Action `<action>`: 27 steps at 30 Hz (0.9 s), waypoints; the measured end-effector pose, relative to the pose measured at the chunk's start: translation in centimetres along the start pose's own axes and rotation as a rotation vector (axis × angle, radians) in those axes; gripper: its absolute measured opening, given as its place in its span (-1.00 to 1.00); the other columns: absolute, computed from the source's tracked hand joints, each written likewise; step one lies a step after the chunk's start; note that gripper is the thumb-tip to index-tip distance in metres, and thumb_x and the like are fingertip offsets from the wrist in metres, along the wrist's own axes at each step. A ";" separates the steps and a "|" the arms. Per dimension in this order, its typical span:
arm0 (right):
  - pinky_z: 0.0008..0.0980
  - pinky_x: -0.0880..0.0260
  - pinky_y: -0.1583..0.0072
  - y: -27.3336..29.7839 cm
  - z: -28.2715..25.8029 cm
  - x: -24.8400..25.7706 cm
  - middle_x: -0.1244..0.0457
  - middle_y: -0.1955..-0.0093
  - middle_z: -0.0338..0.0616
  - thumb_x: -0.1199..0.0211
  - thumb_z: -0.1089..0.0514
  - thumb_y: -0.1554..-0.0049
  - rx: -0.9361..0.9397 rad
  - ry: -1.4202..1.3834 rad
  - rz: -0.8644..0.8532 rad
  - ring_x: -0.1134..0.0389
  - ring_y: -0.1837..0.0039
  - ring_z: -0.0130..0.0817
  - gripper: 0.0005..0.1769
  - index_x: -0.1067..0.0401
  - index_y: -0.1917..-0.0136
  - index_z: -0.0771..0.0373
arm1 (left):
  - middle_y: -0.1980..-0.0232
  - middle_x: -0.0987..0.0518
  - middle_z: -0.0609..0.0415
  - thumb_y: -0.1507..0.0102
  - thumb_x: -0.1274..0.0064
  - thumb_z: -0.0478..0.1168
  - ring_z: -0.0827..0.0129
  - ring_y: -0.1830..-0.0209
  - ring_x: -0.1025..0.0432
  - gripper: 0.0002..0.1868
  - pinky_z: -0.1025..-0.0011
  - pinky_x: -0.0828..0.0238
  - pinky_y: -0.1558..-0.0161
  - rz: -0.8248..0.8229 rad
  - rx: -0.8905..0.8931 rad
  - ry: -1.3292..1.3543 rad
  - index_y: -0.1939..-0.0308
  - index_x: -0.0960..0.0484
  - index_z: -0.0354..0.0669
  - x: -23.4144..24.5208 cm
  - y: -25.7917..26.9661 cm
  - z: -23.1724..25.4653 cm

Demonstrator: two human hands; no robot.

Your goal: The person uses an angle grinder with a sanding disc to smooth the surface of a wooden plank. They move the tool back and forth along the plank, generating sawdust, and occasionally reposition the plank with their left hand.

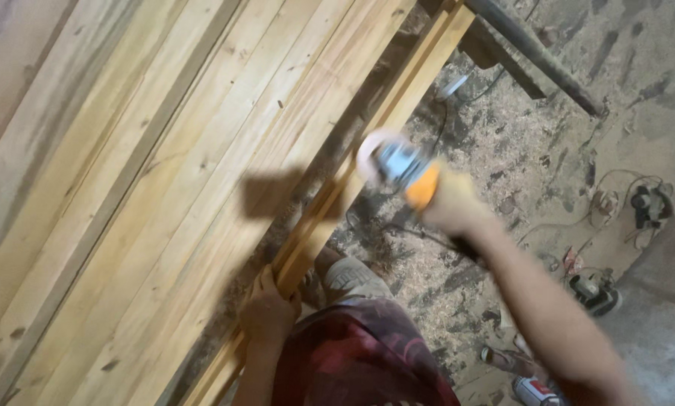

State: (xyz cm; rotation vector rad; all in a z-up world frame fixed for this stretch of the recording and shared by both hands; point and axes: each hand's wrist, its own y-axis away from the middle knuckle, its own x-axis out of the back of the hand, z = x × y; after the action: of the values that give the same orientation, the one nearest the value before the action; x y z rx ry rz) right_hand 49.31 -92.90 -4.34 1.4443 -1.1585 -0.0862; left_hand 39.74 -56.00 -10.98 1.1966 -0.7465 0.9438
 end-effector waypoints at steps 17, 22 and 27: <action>-0.33 -0.49 0.06 6.9 11.7 -11.5 -0.38 0.09 -0.21 -0.38 0.36 0.18 -0.103 -0.905 0.459 -0.42 0.12 -0.40 -0.45 -0.46 -0.13 0.24 | -0.47 -0.34 -0.14 -0.08 -0.34 0.11 0.10 -0.47 -0.27 0.07 0.24 -0.22 -0.37 -0.580 0.040 0.622 -0.53 -0.14 -0.14 -2.6 -0.5 -11.1; -0.29 -0.45 0.09 13.7 11.0 -19.2 -0.36 0.13 -0.17 -0.42 0.36 0.18 -0.171 -0.967 0.443 -0.40 0.15 -0.36 -0.49 -0.47 -0.09 0.29 | -0.38 -0.46 -0.20 0.06 -0.48 -0.09 0.06 -0.40 -0.35 0.04 0.23 -0.22 -0.35 -0.528 -0.120 0.704 -0.43 -0.32 -0.30 -5.1 0.4 -16.6; -0.33 -0.45 0.07 20.7 10.2 -24.6 -0.36 0.12 -0.19 -0.44 0.33 0.16 -0.225 -0.936 0.494 -0.41 0.13 -0.39 -0.46 -0.43 -0.12 0.28 | -0.14 -0.64 -0.22 0.08 -0.45 -0.03 0.15 -0.07 -0.55 -0.05 0.25 -0.50 -0.07 -0.646 0.087 0.842 -0.31 -0.46 -0.41 -6.5 0.0 -17.0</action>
State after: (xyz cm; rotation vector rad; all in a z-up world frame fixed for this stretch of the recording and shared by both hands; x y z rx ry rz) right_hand 18.48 -79.15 -4.53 0.8629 -2.1540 -0.5698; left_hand 36.83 -40.73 -20.52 0.8923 0.3452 0.8165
